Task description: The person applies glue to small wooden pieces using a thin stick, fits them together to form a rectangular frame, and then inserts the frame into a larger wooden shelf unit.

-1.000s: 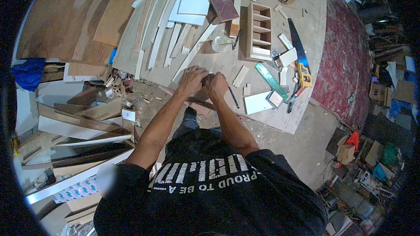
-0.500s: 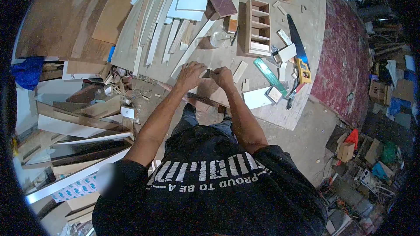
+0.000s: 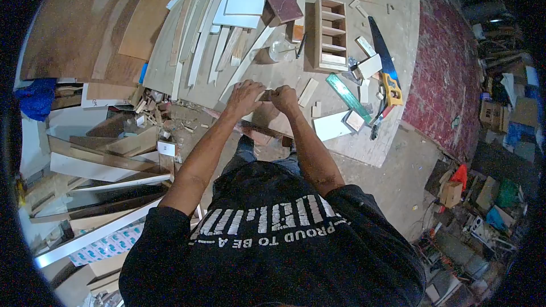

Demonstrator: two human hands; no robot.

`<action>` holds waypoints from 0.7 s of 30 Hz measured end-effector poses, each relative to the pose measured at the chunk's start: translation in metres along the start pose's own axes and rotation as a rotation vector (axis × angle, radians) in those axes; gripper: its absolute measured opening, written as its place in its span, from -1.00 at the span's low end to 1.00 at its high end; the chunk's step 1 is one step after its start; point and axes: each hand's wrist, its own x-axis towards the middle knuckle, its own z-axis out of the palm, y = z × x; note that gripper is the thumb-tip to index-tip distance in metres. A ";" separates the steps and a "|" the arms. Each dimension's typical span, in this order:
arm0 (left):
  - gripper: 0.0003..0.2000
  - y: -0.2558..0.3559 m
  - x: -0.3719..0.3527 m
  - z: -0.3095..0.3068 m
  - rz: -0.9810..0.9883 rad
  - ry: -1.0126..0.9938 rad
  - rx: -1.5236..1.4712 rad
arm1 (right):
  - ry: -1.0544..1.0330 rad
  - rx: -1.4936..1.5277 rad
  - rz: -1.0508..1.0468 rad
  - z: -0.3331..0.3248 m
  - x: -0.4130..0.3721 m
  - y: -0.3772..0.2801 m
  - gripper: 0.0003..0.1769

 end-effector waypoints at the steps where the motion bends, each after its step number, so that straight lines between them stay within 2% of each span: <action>1: -0.42 0.001 0.000 0.000 -0.002 -0.004 -0.004 | -0.028 0.061 -0.020 -0.005 -0.003 0.000 -0.74; 3: -0.41 0.001 0.000 -0.003 -0.003 -0.004 -0.004 | -0.051 0.123 -0.045 -0.012 -0.009 0.002 -0.72; 5: -0.36 0.004 -0.002 -0.006 -0.001 -0.013 -0.017 | 0.028 0.273 -0.095 -0.014 -0.020 0.010 -0.73; 9: -0.31 0.009 0.000 -0.002 0.005 0.012 -0.020 | 0.043 0.370 -0.033 -0.007 -0.030 0.036 -0.74; 11: -0.37 0.009 0.004 0.010 0.048 0.116 -0.004 | 0.121 0.359 -0.123 -0.009 -0.043 0.033 -0.78; 15: -0.38 0.011 0.007 0.013 0.056 0.114 0.011 | 0.171 0.533 -0.166 0.005 -0.056 0.021 -0.62; 17: -0.32 0.011 0.007 0.012 0.059 0.093 -0.002 | 0.170 0.494 -0.168 0.008 -0.057 0.026 -0.56; 19: -0.33 0.013 0.006 0.013 0.063 0.084 -0.002 | 0.305 0.261 0.106 -0.013 -0.063 0.015 -0.69; 20: -0.35 0.013 0.008 0.012 0.055 0.088 -0.006 | 0.400 0.164 0.212 -0.026 -0.068 0.012 -0.68; 21: -0.35 0.013 0.008 0.012 0.057 0.090 -0.001 | 0.404 0.168 0.211 -0.032 -0.066 0.014 -0.68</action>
